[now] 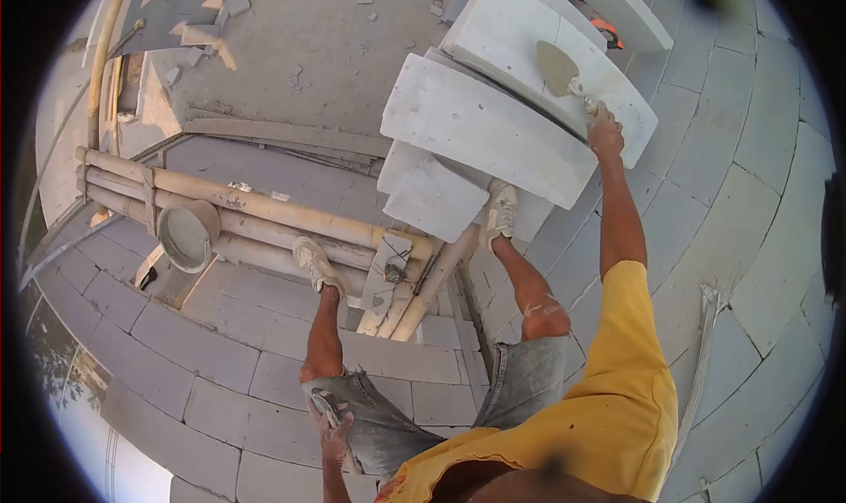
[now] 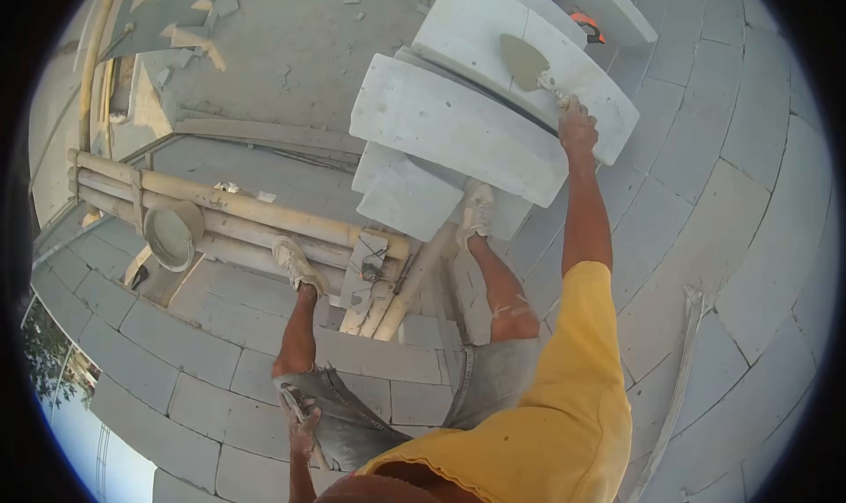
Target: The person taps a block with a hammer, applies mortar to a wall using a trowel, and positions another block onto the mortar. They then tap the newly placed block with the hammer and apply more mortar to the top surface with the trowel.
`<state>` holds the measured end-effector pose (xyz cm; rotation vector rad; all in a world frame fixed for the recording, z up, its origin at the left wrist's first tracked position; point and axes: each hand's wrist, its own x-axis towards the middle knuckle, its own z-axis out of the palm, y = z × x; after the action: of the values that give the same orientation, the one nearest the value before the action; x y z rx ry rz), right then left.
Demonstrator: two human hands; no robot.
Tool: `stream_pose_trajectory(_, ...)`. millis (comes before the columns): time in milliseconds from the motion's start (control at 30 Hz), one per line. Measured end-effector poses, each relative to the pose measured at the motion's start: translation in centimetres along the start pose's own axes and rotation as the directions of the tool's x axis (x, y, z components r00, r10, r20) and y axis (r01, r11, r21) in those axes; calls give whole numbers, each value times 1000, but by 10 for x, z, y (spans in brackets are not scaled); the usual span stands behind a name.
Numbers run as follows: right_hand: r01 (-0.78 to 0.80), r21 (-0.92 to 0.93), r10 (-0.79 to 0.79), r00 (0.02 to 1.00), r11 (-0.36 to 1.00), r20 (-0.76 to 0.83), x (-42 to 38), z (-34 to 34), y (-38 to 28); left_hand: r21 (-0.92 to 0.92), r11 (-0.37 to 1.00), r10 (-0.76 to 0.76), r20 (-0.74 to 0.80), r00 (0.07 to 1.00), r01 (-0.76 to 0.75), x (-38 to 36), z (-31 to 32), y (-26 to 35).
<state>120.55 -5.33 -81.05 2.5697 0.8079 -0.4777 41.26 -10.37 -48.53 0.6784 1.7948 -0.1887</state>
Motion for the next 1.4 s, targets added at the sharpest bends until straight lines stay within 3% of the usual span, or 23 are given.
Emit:
stream_pose_trajectory(67,110,-152,-132,981,982,-145,8,14,4,149,989,22,-4,1000,-21,-9,7,22)
stream_pose_trajectory(133,195,-134,-215,963,972,-164,-8,5,-2,213,977,16,23,1000,-21,-11,10,23)
stream_pose_trajectory(167,152,232,-146,988,961,-42,-23,14,-1,138,990,-41,43,998,34,-22,9,27)
stream_pose_trajectory(200,189,349,-188,981,918,-37,-50,7,-4,64,994,-97,63,993,93,-26,9,32)
stream_pose_trajectory(233,226,318,-214,974,921,-74,-80,4,-8,115,993,10,-41,999,-5,-22,14,3)
stream_pose_trajectory(267,40,473,-174,954,880,243,-102,2,-9,77,997,25,-65,998,-20,-15,20,-26)
stream_pose_trajectory(300,242,398,-235,970,885,-65,-130,22,-12,132,991,-10,-75,997,20,-26,24,-16)
stream_pose_trajectory(333,184,415,-210,978,891,18,-193,-30,-46,187,981,-39,-85,996,54,-34,23,-5)
stream_pose_trajectory(400,222,530,-321,942,818,101,-278,-73,-88,154,988,-8,-133,991,28,-51,34,-24)
stream_pose_trajectory(433,311,598,-430,901,739,63,-327,-106,-116,138,990,7,-151,988,14,-62,41,-33)
stream_pose_trajectory(467,416,640,-560,828,646,27,-363,-119,-139,276,961,59,-182,982,-7,-79,43,-36)
stream_pose_trajectory(500,557,622,-671,738,551,-68,-397,-127,-162,248,966,108,-156,982,-66,-94,42,-44)
stream_pose_trajectory(567,538,761,-794,606,363,-49,-476,-164,-226,173,971,189,-134,973,-165,-123,40,-70)
stream_pose_trajectory(700,659,727,-973,224,193,55,-623,-240,-374,-92,966,210,-258,943,-240,-110,67,-121)
stream_pose_trajectory(733,689,724,-995,89,34,-38,-658,-251,-409,-126,961,201,-284,938,-245,-108,66,-115)
stream_pose_trajectory(767,750,661,-999,20,-16,-47,-694,-258,-445,-157,955,194,-305,932,-250,-105,62,-109)
stream_pose_trajectory(800,716,690,-992,-23,-104,-125,-731,-255,-478,-189,956,158,-306,939,-223,-101,60,-107)
stream_pose_trajectory(1000,687,708,-981,-186,-165,-48,-904,-206,-628,-378,904,90,-285,954,-198,-100,67,-101)
stream_pose_trajectory(1067,613,757,-957,-284,-225,-55,-944,-197,-647,-394,902,93,-222,971,-177,-104,61,-101)
stream_pose_trajectory(1167,545,831,-959,-277,-109,56,-977,-189,-641,-461,880,7,-233,972,-116,-104,64,-95)
stream_pose_trajectory(1267,516,846,-930,-359,-131,75,-975,-172,-608,-615,788,-77,-142,987,-27,-107,61,-88)
stream_pose_trajectory(1333,476,849,-904,-428,-228,-3,-970,-152,-573,-635,771,-63,-154,986,-50,-108,57,-87)
stream_pose_trajectory(1400,492,839,-857,-511,-232,62,-966,-147,-526,-634,772,-64,-158,985,-51,-108,58,-84)
